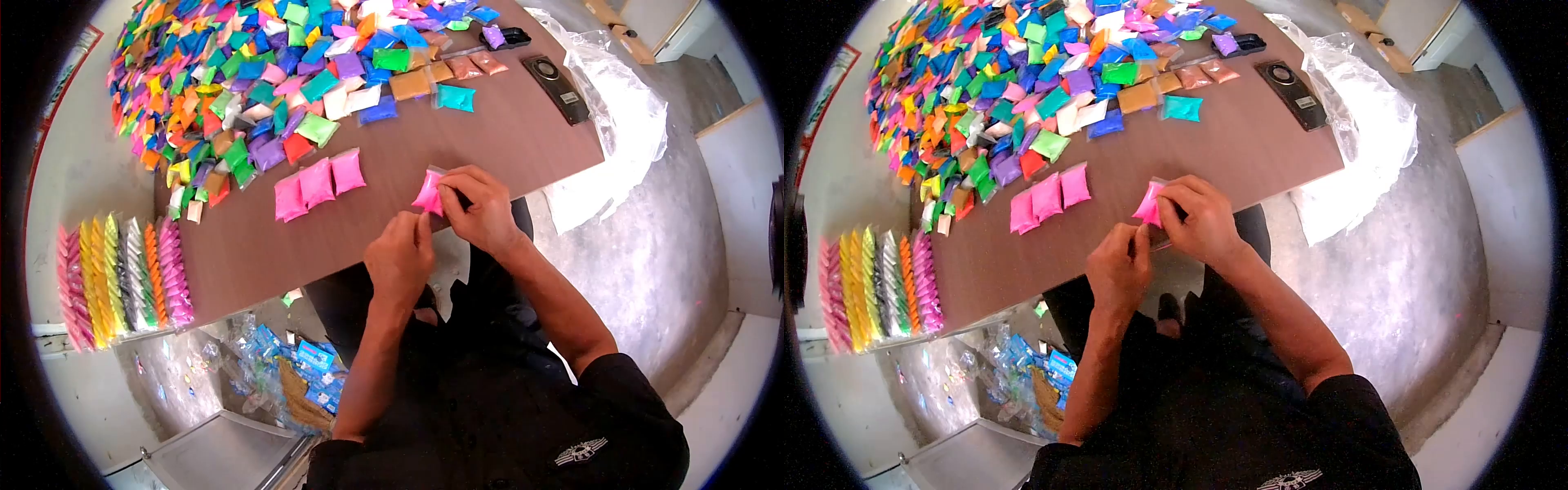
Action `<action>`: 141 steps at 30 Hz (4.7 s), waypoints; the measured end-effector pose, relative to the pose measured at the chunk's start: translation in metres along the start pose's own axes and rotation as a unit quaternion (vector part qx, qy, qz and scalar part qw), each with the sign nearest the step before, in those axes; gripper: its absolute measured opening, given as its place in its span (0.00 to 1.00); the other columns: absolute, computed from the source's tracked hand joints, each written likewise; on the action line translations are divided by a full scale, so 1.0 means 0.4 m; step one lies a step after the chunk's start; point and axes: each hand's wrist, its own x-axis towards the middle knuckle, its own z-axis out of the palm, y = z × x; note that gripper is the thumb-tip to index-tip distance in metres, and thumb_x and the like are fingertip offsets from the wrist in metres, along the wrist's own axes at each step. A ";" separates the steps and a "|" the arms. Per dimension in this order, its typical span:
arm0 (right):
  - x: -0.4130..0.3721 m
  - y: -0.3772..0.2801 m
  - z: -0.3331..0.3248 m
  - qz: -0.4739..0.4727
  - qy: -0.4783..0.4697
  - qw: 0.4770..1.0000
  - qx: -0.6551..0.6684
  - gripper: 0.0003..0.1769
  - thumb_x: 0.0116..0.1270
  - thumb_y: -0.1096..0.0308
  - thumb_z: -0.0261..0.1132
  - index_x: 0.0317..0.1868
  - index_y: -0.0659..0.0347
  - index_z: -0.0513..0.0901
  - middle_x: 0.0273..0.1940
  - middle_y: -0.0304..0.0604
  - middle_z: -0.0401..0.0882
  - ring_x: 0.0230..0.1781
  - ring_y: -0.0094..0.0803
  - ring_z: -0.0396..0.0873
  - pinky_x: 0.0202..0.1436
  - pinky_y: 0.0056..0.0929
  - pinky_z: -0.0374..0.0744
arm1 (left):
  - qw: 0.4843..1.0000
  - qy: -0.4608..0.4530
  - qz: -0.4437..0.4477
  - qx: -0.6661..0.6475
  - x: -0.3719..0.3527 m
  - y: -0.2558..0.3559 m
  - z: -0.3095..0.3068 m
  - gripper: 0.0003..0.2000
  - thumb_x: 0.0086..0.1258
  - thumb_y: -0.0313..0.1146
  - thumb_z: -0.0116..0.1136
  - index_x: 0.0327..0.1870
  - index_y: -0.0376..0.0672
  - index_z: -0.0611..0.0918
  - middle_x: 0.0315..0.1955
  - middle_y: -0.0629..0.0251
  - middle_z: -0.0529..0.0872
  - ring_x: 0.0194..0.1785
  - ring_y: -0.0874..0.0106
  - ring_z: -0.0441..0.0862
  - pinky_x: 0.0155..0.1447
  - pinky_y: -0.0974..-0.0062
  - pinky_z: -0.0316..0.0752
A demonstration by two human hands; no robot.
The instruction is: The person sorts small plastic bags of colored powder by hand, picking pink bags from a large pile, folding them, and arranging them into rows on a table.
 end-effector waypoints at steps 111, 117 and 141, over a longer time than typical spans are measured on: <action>0.202 -0.164 0.315 -0.266 -0.193 0.920 -0.215 0.15 0.65 0.57 0.73 0.49 0.52 0.86 0.56 0.34 0.83 0.65 0.34 0.77 0.74 0.52 0.63 | 0.929 0.337 -0.138 0.071 -0.037 -0.463 -0.400 0.08 0.74 0.30 0.64 0.33 0.37 0.84 0.25 0.58 0.85 0.27 0.70 0.81 0.33 0.69 0.76; 0.196 -0.178 0.320 -0.258 -0.170 0.931 -0.197 0.17 0.61 0.58 0.75 0.48 0.53 0.87 0.55 0.35 0.84 0.63 0.34 0.78 0.73 0.52 0.64 | 0.927 0.333 -0.146 0.087 -0.047 -0.483 -0.398 0.06 0.71 0.30 0.67 0.33 0.39 0.84 0.25 0.56 0.85 0.24 0.62 0.81 0.32 0.65 0.76; 0.034 -0.091 0.107 -0.042 -0.036 0.987 -0.149 0.06 0.59 0.75 0.72 0.38 0.61 0.88 0.44 0.46 0.87 0.45 0.45 0.85 0.51 0.40 0.82 | 0.943 0.265 -0.080 0.183 -0.017 -0.426 -0.403 0.04 0.65 0.24 0.69 0.34 0.39 0.83 0.28 0.58 0.83 0.29 0.59 0.83 0.33 0.65 0.76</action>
